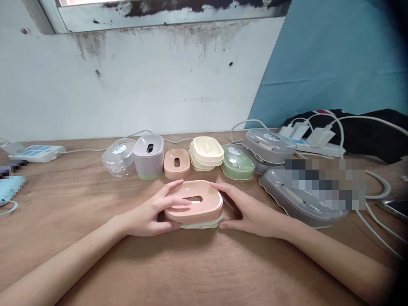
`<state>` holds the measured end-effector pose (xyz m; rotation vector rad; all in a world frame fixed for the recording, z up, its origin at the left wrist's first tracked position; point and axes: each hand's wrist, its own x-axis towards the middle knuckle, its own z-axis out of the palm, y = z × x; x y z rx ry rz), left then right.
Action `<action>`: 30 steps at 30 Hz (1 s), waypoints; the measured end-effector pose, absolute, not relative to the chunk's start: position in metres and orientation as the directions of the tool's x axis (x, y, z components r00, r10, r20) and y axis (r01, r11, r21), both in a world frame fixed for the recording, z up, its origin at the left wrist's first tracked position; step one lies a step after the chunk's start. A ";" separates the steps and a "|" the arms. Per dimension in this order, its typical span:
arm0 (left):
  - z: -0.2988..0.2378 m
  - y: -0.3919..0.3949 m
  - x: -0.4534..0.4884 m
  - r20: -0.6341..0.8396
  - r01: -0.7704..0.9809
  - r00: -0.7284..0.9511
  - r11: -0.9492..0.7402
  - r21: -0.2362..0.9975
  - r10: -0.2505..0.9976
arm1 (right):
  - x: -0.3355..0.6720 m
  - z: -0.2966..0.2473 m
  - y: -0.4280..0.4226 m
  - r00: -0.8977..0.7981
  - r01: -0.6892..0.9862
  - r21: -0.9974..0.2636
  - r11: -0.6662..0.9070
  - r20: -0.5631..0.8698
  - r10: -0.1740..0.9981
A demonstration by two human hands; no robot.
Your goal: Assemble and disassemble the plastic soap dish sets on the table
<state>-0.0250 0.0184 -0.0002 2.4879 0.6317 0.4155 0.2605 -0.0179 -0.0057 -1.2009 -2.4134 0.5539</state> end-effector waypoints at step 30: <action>0.027 0.060 -0.090 0.912 0.817 0.059 -0.544 0.189 0.406 | 0.259 -0.009 -0.021 -0.544 0.698 -0.479 0.532 0.128 0.829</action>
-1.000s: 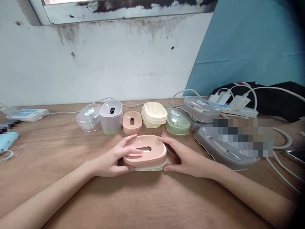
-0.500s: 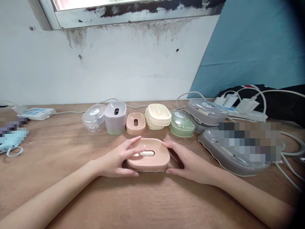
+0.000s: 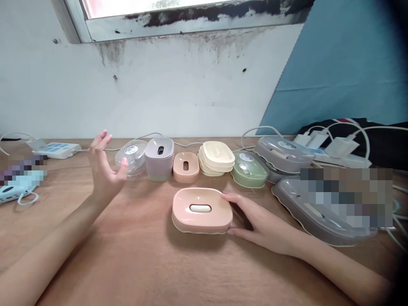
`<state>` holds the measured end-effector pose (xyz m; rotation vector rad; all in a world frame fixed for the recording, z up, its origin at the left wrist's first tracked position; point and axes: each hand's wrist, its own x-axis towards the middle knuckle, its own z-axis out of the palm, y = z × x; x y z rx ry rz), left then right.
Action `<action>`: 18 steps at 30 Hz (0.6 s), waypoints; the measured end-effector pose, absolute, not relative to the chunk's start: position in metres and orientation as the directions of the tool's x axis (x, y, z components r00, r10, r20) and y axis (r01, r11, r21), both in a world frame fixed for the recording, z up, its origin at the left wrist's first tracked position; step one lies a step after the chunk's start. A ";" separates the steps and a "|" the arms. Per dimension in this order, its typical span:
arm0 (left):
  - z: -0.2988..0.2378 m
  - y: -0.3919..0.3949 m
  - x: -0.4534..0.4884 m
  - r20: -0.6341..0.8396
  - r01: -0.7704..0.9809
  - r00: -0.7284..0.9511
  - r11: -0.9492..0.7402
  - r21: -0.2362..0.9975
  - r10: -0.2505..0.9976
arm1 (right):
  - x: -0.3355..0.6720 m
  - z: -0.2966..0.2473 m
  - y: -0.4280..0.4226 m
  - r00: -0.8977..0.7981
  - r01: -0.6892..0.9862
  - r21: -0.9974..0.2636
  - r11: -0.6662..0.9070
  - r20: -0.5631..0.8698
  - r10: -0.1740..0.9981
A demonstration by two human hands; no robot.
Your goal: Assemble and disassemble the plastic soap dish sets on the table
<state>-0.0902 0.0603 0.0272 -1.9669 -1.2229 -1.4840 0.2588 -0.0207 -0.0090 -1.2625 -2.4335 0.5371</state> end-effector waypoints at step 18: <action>-0.002 0.103 -0.115 0.589 0.871 -0.172 -0.158 0.466 0.789 | 0.258 -0.009 -0.020 -0.528 0.719 -0.469 0.514 0.113 0.842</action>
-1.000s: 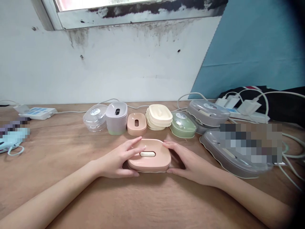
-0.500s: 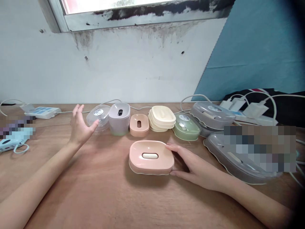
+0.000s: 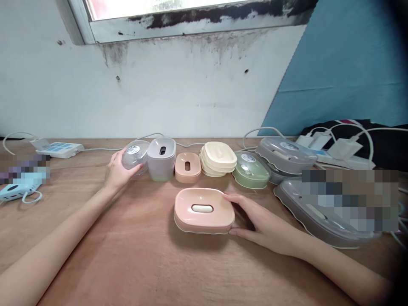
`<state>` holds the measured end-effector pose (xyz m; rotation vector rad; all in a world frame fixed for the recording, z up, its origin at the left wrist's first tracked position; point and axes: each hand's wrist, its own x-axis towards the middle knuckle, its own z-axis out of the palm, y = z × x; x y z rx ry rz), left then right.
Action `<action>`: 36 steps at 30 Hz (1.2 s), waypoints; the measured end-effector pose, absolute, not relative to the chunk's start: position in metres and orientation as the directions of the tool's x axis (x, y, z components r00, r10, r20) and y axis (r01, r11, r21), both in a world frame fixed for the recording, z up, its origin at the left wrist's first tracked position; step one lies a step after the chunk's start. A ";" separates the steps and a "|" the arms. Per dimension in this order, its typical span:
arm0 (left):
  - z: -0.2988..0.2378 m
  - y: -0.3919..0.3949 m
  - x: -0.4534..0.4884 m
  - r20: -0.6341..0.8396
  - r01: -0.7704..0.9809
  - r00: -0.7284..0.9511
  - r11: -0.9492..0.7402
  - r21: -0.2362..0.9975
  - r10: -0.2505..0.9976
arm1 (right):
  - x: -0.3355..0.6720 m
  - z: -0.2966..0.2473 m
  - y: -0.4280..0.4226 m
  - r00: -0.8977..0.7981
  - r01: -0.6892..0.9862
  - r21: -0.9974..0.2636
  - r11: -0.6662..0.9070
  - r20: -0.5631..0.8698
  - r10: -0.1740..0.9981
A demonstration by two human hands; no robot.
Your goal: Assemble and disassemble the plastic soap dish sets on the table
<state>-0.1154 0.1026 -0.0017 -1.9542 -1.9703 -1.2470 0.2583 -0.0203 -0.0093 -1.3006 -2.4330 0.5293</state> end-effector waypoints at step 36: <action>-0.017 0.035 -0.040 0.677 0.142 0.449 -0.794 0.591 0.584 | 0.259 -0.011 -0.020 -0.532 0.712 -0.443 0.545 0.166 0.830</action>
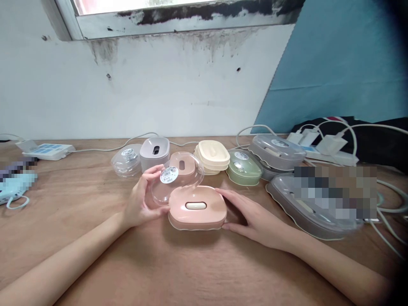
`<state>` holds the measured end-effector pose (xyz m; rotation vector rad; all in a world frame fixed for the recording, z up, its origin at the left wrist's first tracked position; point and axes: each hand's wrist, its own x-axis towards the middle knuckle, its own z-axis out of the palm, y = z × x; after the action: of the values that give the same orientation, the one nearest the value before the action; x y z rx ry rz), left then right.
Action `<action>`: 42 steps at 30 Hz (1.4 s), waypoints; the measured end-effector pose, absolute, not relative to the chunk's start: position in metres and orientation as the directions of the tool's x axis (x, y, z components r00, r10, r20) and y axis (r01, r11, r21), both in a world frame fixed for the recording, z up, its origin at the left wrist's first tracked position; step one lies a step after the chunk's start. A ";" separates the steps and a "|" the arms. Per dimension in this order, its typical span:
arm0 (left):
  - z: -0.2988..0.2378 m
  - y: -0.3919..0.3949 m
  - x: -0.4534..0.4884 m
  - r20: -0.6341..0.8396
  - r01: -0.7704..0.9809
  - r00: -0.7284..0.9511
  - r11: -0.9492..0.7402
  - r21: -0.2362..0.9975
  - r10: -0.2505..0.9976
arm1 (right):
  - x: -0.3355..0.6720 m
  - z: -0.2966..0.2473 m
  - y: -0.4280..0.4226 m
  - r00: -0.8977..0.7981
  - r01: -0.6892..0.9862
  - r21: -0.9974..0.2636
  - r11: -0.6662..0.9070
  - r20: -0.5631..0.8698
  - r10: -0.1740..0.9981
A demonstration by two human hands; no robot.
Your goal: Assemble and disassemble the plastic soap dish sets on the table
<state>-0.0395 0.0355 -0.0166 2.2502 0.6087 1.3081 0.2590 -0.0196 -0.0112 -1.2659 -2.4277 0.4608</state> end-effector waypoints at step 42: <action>-0.012 0.031 -0.039 0.284 0.176 0.823 -0.697 0.695 0.492 | 0.258 -0.014 -0.021 -0.636 0.620 -0.323 0.715 0.325 0.700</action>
<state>-0.0394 0.0310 -0.0116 2.3189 0.4877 0.6014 0.2576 -0.0212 -0.0135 -1.0154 -2.4919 0.2520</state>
